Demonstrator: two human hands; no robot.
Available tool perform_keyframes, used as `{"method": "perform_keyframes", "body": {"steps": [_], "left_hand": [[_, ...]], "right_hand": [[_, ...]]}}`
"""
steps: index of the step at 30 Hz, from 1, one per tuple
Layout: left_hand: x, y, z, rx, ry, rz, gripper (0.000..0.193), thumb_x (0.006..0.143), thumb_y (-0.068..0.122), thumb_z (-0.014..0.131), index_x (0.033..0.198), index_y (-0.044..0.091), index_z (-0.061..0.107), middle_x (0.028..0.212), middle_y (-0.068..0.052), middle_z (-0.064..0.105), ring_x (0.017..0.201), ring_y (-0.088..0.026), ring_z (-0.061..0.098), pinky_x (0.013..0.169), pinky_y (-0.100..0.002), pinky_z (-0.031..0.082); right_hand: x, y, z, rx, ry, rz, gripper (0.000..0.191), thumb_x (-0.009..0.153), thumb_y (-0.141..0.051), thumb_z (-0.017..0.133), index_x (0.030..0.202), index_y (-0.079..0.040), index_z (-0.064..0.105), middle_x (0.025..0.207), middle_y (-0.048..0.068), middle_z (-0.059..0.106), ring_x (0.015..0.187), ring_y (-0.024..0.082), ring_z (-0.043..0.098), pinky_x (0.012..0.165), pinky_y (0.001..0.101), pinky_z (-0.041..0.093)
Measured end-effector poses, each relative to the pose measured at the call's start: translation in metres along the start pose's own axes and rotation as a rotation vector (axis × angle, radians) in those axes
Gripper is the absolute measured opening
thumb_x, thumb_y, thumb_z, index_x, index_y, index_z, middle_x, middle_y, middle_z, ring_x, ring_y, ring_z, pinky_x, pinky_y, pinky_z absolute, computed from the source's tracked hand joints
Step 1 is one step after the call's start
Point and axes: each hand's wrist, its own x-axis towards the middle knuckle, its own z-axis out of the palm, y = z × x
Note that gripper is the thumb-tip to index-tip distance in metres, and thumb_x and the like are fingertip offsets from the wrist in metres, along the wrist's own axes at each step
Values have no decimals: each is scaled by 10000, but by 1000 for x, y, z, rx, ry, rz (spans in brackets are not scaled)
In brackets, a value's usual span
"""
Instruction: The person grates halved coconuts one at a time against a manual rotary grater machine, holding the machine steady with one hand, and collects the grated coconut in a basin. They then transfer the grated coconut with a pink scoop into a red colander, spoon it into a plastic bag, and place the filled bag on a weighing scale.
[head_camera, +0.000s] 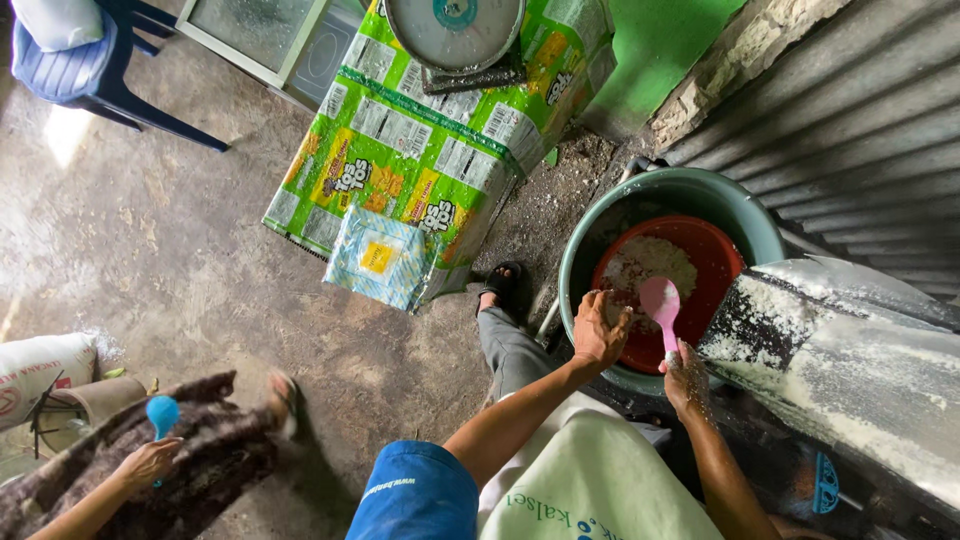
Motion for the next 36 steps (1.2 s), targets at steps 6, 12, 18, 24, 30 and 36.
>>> {"method": "perform_keyframes", "body": {"steps": [6,12,18,24,30,36], "left_hand": [[-1,-20,7,-91,180,126,532,1043,383,585,1440,33,536,1485,-254,508,1381,-424,495,1186,-459,399],[25,-31,-20,282,282,111,693,992,259,598,1591,59,312,1579,-260,381,1403,-446,425,1129,-586,297],[45,-36,-39,353,132,230,723,966,225,593,1606,65,296,1626,-240,330,1446,-428,385,1173,-572,294],[39,-28,-8,450,-143,555,828,767,119,614,1522,-58,325,1636,-300,264,1386,-491,433,1134,-567,351],[57,-45,21,45,-332,-141,394,872,215,641,1138,-74,676,1101,-294,744,1030,-402,728,890,-432,565],[60,-45,24,-130,-296,76,495,888,133,577,1358,-22,588,1192,-213,725,1109,-360,682,940,-385,538]], "right_hand": [[10,3,11,-31,97,74,500,1011,-259,511,1450,-24,466,1206,204,607,1067,400,595,916,514,472],[35,4,24,-127,264,175,513,1017,-249,546,1449,20,478,1386,280,549,1220,471,553,975,539,471],[63,-17,34,-63,308,181,439,1044,-252,518,1432,-50,542,1369,226,612,1198,441,592,969,529,487],[63,-22,45,13,274,10,384,1071,-300,485,1382,-113,609,1305,183,677,1141,424,640,940,525,508],[40,-22,69,3,79,-42,367,1044,-313,466,1316,-151,653,1180,215,698,1054,452,642,876,556,494],[25,-15,77,8,92,-85,329,1028,-330,513,1227,-136,688,1086,214,716,1003,455,654,856,557,506]]}}
